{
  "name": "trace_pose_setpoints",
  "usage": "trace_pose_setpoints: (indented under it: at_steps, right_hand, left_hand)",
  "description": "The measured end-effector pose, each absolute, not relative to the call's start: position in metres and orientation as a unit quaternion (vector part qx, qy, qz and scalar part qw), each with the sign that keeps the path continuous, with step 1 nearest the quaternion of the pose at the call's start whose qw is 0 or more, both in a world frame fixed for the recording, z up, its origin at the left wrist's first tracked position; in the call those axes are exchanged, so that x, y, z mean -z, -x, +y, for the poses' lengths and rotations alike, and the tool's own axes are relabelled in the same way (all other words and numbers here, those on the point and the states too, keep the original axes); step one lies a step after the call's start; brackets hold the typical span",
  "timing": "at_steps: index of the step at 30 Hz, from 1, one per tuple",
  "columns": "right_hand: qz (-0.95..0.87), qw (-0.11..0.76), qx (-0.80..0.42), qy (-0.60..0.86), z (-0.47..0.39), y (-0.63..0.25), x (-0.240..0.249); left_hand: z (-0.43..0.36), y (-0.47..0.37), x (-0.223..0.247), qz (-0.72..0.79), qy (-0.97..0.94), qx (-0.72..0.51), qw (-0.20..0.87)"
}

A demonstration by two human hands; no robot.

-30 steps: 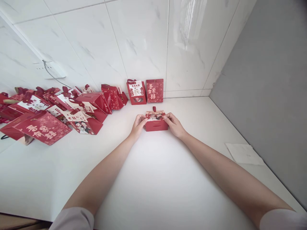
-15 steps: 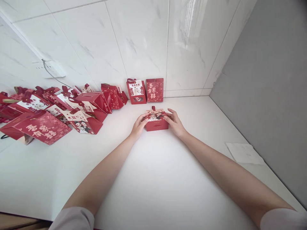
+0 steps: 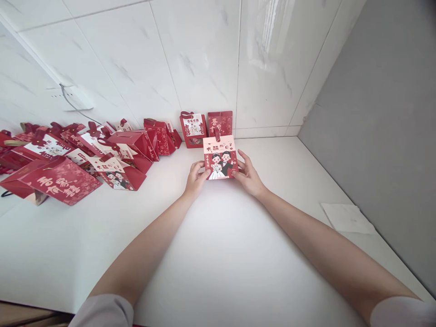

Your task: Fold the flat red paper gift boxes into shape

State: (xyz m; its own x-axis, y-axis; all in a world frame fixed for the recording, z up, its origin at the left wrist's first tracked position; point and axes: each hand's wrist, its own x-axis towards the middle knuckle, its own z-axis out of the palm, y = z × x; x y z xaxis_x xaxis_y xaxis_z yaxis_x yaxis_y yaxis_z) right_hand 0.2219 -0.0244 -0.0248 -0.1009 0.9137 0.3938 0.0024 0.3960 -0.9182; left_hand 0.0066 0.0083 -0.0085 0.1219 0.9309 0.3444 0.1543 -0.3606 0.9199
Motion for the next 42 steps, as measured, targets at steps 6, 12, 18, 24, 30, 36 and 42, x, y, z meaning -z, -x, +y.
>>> trace_pose_setpoints:
  at_steps: [6,12,18,24,30,36,42]
  right_hand:
    - [-0.656,0.481,-0.365,0.454,-0.022,-0.222,0.030]
    - [-0.647,0.474,-0.296,0.519,-0.015,-0.225,0.040]
    - [-0.625,0.453,-0.341,0.537,-0.019,-0.227,0.030]
    - [-0.653,0.493,-0.390,0.422,-0.025,-0.226,0.024]
    - [-0.755,0.437,-0.273,0.407,-0.030,-0.224,0.028]
    - [-0.790,0.428,-0.207,0.388,-0.036,-0.223,0.021]
    - [-0.799,0.435,-0.203,0.362,-0.044,-0.218,0.012]
  left_hand:
    - [0.010,-0.006,0.009,0.414,-0.603,-0.507,0.457]
    - [0.013,-0.006,0.015,0.400,-0.605,-0.470,0.503]
    - [0.009,-0.007,0.009,0.397,-0.614,-0.452,0.510]
    - [0.018,-0.007,0.018,0.423,-0.611,-0.501,0.444]
    - [0.017,-0.006,0.025,0.444,-0.676,-0.493,0.320]
    - [0.006,-0.006,0.015,0.512,-0.714,-0.366,0.305]
    - [0.012,0.001,0.010,0.455,-0.692,-0.404,0.388]
